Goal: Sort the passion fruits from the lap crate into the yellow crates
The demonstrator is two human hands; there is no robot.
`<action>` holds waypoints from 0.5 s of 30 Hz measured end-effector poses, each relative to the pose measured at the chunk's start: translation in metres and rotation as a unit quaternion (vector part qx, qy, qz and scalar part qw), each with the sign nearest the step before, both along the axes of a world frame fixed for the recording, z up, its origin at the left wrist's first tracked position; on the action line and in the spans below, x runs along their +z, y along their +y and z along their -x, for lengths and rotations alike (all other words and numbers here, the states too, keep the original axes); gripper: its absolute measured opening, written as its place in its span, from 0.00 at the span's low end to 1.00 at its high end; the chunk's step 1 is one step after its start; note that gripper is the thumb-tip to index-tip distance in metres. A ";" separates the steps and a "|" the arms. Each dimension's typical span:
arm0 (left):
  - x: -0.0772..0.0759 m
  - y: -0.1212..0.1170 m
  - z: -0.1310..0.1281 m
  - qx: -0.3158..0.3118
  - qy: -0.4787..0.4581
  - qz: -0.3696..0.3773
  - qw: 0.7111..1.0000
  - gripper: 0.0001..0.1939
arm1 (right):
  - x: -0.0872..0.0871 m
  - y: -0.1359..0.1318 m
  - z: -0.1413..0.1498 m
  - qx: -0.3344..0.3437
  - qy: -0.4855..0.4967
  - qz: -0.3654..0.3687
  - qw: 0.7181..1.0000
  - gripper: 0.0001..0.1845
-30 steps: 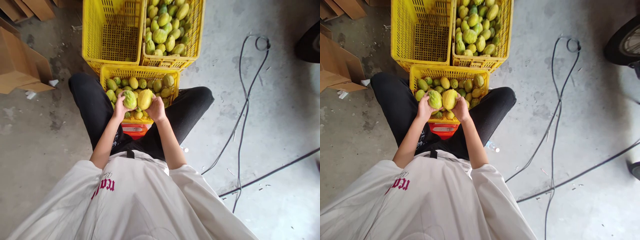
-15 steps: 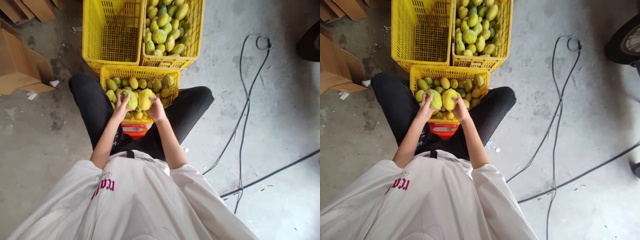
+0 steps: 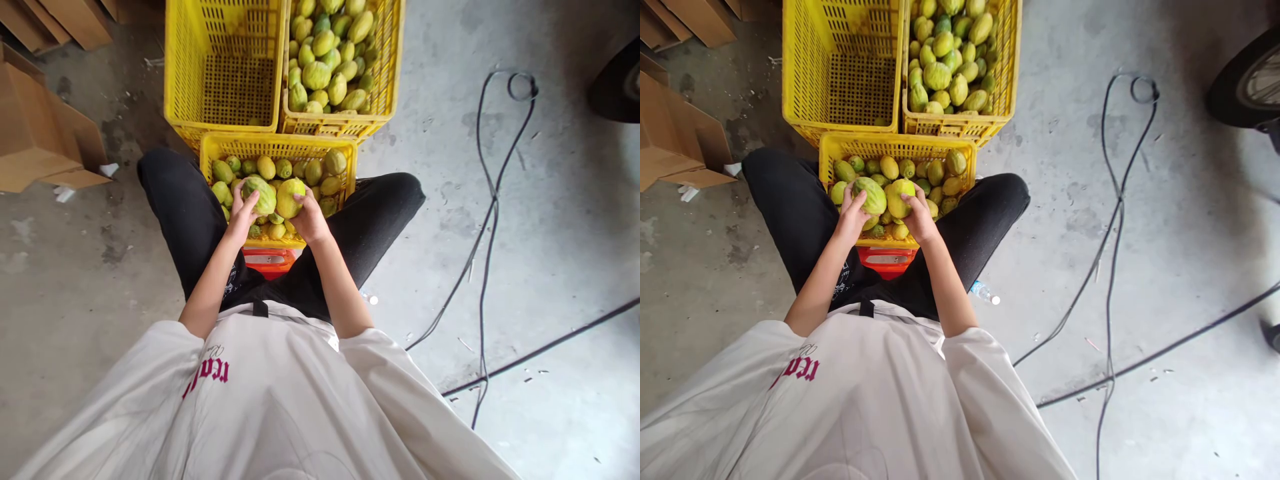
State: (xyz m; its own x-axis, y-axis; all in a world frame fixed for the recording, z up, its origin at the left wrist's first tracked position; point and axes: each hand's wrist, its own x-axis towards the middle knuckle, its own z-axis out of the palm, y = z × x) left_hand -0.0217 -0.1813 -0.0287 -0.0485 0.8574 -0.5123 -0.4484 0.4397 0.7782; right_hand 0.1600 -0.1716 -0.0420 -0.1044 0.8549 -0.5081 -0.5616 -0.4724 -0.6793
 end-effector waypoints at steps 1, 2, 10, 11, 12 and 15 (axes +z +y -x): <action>0.000 -0.001 -0.001 -0.002 0.007 -0.011 1.000 0.33 | 0.000 0.000 0.000 0.004 0.009 0.002 1.000 0.23; -0.001 -0.002 -0.002 -0.004 0.015 -0.019 1.000 0.32 | -0.001 0.001 0.000 0.008 0.018 0.003 1.000 0.23; 0.005 -0.001 -0.010 -0.004 0.041 -0.009 0.999 0.09 | 0.001 0.004 -0.004 0.007 0.029 0.009 0.999 0.21; 0.006 -0.001 -0.011 0.001 0.037 -0.002 0.999 0.08 | 0.001 0.004 -0.004 0.005 0.026 0.010 1.000 0.20; 0.006 0.000 -0.011 0.007 0.030 0.007 0.999 0.08 | 0.001 0.003 -0.004 0.003 0.024 0.011 1.000 0.20; 0.007 0.000 -0.011 0.010 0.009 0.037 0.999 0.09 | 0.000 0.000 -0.003 0.012 0.026 0.011 1.000 0.21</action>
State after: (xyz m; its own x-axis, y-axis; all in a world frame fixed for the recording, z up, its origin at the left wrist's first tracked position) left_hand -0.0107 -0.1810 -0.0219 -0.0752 0.8164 -0.5726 -0.4441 0.4867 0.7523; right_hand 0.1628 -0.1713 -0.0418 -0.1510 0.8405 -0.5204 -0.5846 -0.5004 -0.6386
